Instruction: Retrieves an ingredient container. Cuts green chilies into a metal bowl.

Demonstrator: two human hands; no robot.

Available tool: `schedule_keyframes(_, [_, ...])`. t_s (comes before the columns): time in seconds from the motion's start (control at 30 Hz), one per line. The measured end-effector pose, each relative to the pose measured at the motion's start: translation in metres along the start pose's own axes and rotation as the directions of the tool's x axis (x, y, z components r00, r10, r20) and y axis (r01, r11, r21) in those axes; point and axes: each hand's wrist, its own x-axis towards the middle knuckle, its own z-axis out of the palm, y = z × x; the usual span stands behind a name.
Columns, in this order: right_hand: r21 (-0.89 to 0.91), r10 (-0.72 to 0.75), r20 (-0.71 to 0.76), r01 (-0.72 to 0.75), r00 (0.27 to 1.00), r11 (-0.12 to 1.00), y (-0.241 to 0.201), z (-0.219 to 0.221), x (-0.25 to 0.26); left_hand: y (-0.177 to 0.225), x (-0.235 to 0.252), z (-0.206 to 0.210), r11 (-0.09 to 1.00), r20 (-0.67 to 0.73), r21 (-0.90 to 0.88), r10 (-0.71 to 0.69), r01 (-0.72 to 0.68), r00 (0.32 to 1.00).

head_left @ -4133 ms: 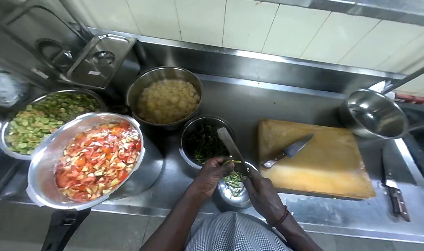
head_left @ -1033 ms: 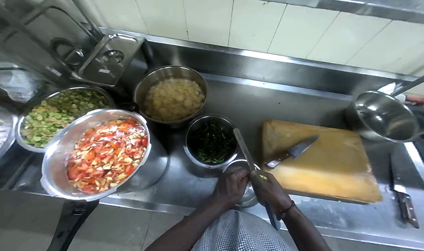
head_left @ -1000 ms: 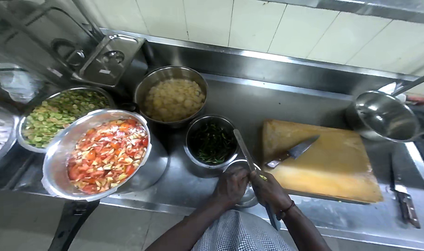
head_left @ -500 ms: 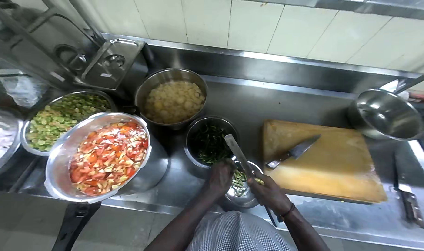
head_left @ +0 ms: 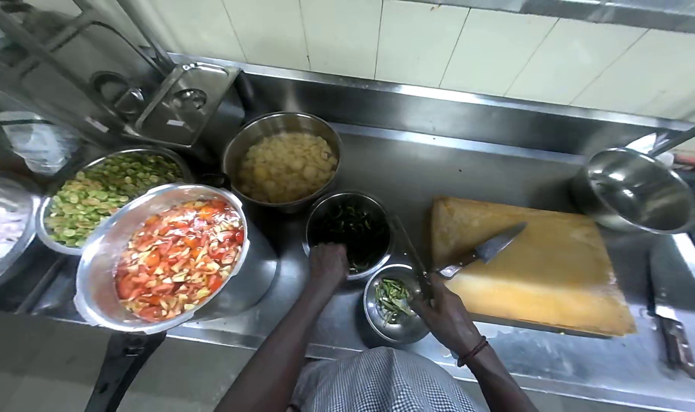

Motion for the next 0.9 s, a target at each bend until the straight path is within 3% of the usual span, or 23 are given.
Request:
schedule_keyframes(0.17, [0.034, 0.004, 0.016, -0.005, 1.000, 0.999, 0.001, 0.003, -0.003, -0.001, 0.011, 0.004, 1.000, 0.062, -0.022, -0.012, 0.013, 0.998])
schedule_keyframes(0.3, [0.049, 0.006, -0.003, -0.006, 1.000, 0.999, 0.004, 0.002, -0.003, -0.003, 0.005, -0.005, 0.950, -0.041, -0.313, -0.030, 0.016, 0.999])
schedule_keyframes(0.43, [0.105, -0.061, -0.032, 0.064, 0.998, 0.992, 0.012, 0.008, -0.001, 0.001, -0.012, -0.012, 0.770, -0.191, -0.628, -0.006, -0.117, 0.982])
schedule_keyframes(0.57, [0.033, -0.112, -0.019, 0.113, 0.994, 0.993, 0.008, 0.009, -0.001, 0.009, -0.023, -0.005, 0.436, -0.211, -0.862, 0.158, -0.260, 0.965])
schedule_keyframes(0.8, [0.001, -0.058, 0.058, 0.058, 0.997, 0.998, -0.005, 0.002, -0.008, 0.025, -0.056, -0.017, 0.106, -0.068, -0.991, 0.164, -0.086, 0.984])
schedule_keyframes(0.9, [-0.046, -0.087, 0.057, 0.089, 0.995, 0.995, -0.007, 0.003, -0.010, 0.026, -0.053, -0.014, 0.036, -0.061, -0.997, 0.172, -0.068, 0.983])
